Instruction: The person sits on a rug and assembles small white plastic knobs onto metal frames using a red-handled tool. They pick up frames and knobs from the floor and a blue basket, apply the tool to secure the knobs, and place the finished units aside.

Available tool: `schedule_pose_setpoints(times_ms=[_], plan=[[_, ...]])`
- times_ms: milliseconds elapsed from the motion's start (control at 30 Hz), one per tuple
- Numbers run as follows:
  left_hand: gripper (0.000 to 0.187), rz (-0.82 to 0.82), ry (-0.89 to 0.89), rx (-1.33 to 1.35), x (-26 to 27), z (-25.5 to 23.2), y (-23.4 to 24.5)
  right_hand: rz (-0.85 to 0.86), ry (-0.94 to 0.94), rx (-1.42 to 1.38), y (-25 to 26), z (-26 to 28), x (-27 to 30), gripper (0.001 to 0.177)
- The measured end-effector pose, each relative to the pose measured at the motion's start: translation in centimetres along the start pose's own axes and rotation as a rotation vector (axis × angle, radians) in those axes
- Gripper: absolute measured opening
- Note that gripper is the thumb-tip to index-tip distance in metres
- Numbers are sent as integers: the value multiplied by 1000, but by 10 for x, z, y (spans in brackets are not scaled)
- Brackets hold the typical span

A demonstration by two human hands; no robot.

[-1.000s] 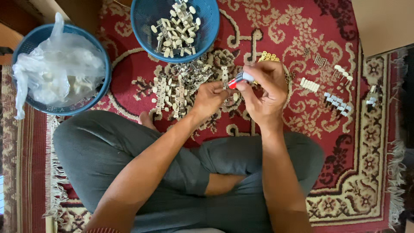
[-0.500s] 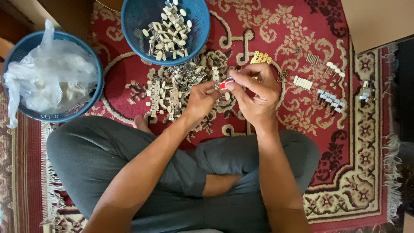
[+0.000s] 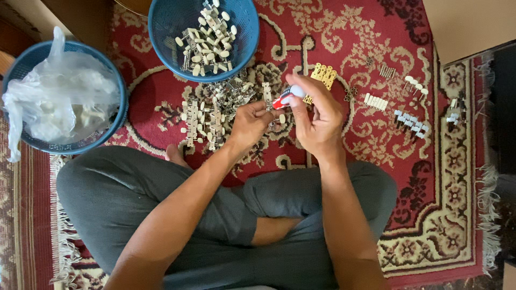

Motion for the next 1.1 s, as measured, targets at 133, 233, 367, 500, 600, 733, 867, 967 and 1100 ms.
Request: schedule_pose_setpoints(times_ms=[133, 233, 367, 500, 600, 733, 867, 967, 1100], plan=[[9, 6, 29, 70, -3, 9, 3, 18, -30, -130, -10, -8, 4, 32], [11, 3, 7, 9, -6, 12, 5, -20, -14, -7, -5, -7, 4, 29], [10, -11, -22, -64, -9, 16, 7, -40, -80, 76, 1, -18, 13, 31], [11, 7, -15, -63, -1, 2, 0, -20, -93, -44, -4, -2, 2, 36], [8, 9, -38, -47, -3, 3, 0, 11, -60, -62, -8, -5, 2, 31], [11, 17, -34, -84, -9, 12, 1, -67, -42, 88, -1, -11, 10, 28], [12, 7, -23, -64, -2, 2, 0, -61, -28, 41, -2, -4, 4, 32], [15, 9, 23, 19, 0, 2, 1, -27, 6, -2, -3, -2, 1, 32], [11, 5, -39, -88, -6, 7, 3, -74, 17, 124, 3, -2, 3, 28]])
Point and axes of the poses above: each hand's wrist, its own x-axis away from the middle knuckle, its own y-axis out of the back of the hand, z = x × y, the point moved 7 cm from there along -x, towards the middle knuckle, and after that the axes turned 1 degree about -x, right-handed, at the moved point
